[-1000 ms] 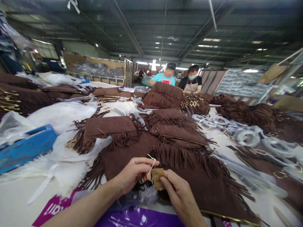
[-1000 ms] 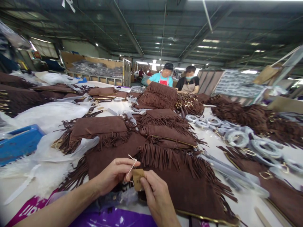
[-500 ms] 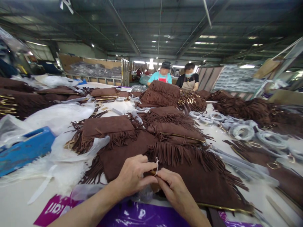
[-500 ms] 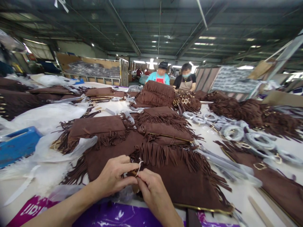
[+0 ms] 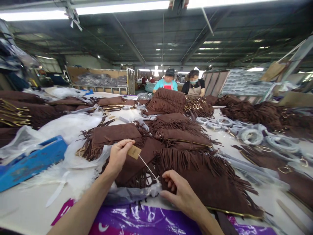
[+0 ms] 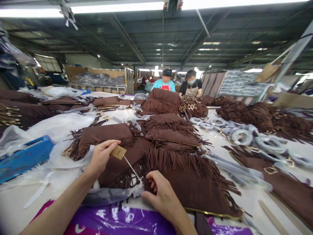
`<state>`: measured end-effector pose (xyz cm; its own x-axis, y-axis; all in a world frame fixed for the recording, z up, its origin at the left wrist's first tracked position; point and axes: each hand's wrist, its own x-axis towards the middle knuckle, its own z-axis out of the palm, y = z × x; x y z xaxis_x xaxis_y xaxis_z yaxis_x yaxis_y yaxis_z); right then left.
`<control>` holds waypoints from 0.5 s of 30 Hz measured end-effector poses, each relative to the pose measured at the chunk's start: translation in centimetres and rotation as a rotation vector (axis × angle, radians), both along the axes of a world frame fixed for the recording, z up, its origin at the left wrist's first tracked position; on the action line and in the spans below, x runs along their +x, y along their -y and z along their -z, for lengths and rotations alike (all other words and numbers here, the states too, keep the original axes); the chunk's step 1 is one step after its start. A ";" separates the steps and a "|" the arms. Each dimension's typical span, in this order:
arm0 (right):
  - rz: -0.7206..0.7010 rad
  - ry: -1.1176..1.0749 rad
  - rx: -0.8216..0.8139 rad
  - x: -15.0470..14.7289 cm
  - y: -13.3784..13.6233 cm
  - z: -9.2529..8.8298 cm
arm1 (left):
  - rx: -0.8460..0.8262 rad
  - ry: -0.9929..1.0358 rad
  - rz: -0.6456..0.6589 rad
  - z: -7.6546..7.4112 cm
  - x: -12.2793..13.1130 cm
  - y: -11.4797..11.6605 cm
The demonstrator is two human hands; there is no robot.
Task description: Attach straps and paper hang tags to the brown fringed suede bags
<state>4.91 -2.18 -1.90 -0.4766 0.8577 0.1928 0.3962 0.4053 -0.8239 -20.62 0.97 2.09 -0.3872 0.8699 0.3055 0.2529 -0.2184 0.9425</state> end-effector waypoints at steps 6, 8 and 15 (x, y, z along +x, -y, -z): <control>-0.133 0.041 0.096 0.6 0.1 0.1 | 0.108 -0.419 -0.053 0.3 0.1 -0.1; -0.146 0.084 0.155 0.7 0.7 -0.6 | 0.214 -0.594 -0.066 -0.1 1.3 0.7; -0.113 0.385 0.238 2.2 5.8 -4.4 | 0.172 -1.008 0.785 1.1 6.1 4.4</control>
